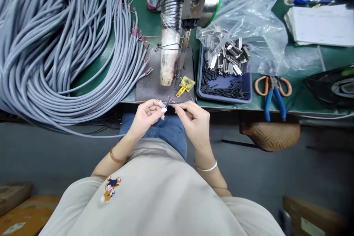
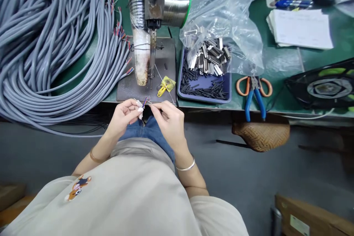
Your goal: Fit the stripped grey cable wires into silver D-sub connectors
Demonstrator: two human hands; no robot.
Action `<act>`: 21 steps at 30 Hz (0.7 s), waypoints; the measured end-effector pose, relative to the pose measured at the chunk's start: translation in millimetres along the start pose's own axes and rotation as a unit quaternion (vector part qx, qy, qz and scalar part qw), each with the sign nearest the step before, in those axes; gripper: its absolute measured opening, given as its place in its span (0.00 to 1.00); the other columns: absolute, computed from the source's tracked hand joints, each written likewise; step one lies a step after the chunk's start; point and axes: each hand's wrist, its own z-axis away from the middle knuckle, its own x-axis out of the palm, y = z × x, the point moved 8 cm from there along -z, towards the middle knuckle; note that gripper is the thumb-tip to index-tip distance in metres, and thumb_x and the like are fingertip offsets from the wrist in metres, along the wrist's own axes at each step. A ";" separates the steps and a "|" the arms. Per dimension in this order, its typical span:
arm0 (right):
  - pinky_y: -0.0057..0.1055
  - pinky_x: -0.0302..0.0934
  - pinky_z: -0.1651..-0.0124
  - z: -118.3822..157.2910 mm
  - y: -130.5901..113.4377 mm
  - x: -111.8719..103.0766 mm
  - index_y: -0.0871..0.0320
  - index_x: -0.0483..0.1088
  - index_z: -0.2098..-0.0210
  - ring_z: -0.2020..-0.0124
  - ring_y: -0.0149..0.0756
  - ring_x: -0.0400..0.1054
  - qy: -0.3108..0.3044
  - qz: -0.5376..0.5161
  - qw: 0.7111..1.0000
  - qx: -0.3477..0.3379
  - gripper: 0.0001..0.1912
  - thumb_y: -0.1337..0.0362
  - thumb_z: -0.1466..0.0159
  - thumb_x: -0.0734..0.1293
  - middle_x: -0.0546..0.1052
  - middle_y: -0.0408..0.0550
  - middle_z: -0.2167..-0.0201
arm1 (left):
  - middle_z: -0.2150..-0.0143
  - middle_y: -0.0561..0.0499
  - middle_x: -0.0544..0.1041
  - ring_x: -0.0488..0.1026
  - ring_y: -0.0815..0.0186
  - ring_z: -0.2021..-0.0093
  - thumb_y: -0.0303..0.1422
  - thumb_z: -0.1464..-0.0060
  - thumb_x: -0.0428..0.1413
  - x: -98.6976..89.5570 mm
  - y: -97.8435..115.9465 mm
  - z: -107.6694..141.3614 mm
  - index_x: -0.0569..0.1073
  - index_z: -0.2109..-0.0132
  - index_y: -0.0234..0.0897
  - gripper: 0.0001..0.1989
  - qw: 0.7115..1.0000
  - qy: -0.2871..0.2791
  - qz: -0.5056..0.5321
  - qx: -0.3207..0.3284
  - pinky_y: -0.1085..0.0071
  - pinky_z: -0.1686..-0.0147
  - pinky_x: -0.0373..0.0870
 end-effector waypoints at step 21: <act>0.28 0.43 0.77 0.3 28.4 1.1 0.57 0.74 0.71 0.80 0.22 0.49 0.026 -0.085 0.991 0.102 0.09 0.62 0.35 0.69 0.71 0.41 0.73 | 0.69 0.51 0.82 0.74 0.70 0.71 0.31 0.42 0.66 11.8 27.5 23.7 0.82 0.61 0.35 0.04 0.878 0.121 -0.336 0.319 0.74 0.67 0.69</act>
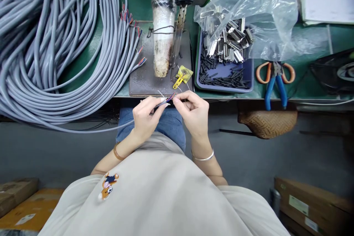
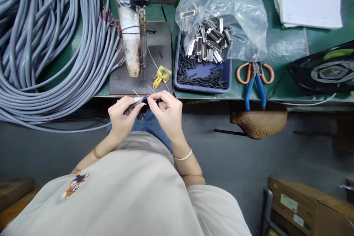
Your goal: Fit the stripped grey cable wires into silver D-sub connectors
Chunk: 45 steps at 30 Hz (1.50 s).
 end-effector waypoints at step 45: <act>0.26 0.40 0.80 -3.4 -0.8 2.8 0.58 0.73 0.72 0.82 0.20 0.44 -0.041 -0.013 0.999 0.029 0.05 0.64 0.40 0.68 0.69 0.38 0.75 | 0.71 0.51 0.80 0.72 0.71 0.74 0.40 0.42 0.65 20.4 -20.6 6.4 0.80 0.63 0.34 0.12 0.959 -0.117 0.167 -0.197 0.75 0.71 0.70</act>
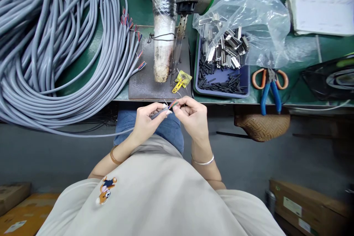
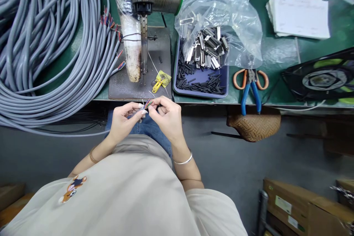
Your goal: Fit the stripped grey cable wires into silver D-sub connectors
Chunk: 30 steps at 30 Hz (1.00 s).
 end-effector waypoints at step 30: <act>0.26 0.47 0.77 1.9 -19.8 2.9 0.57 0.76 0.72 0.79 0.23 0.53 -0.028 0.042 0.995 -0.086 0.04 0.68 0.40 0.69 0.73 0.41 0.75 | 0.77 0.52 0.77 0.58 0.78 0.85 0.51 0.45 0.66 11.6 -13.4 -1.3 0.75 0.66 0.34 0.22 0.975 -0.120 0.149 -0.115 0.77 0.84 0.52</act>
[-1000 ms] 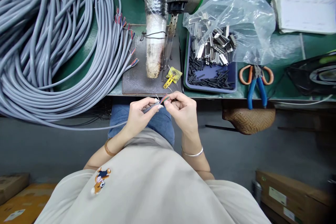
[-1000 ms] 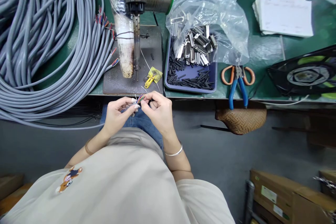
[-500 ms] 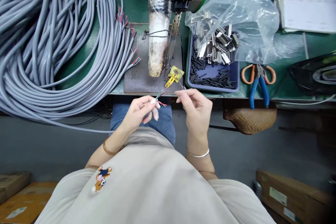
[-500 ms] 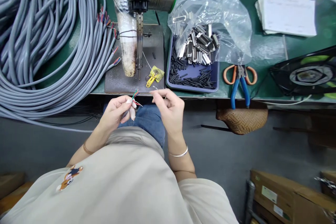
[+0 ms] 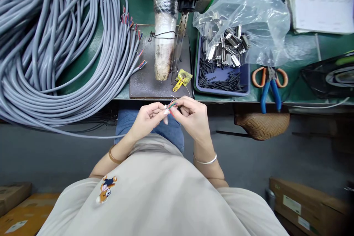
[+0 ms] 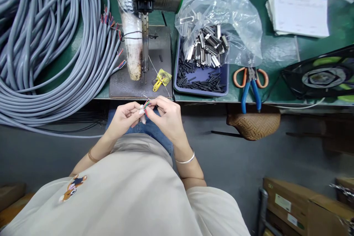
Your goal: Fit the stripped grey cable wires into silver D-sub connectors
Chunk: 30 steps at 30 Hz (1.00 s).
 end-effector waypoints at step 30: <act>0.26 0.62 0.74 0.1 34.7 10.4 0.56 0.78 0.70 0.74 0.29 0.67 -0.038 -0.158 0.979 0.122 0.19 0.46 0.40 0.75 0.77 0.45 0.70 | 0.76 0.51 0.80 0.64 0.78 0.84 0.40 0.50 0.71 -6.4 6.3 2.0 0.79 0.65 0.32 0.16 0.998 0.026 0.059 0.027 0.81 0.84 0.60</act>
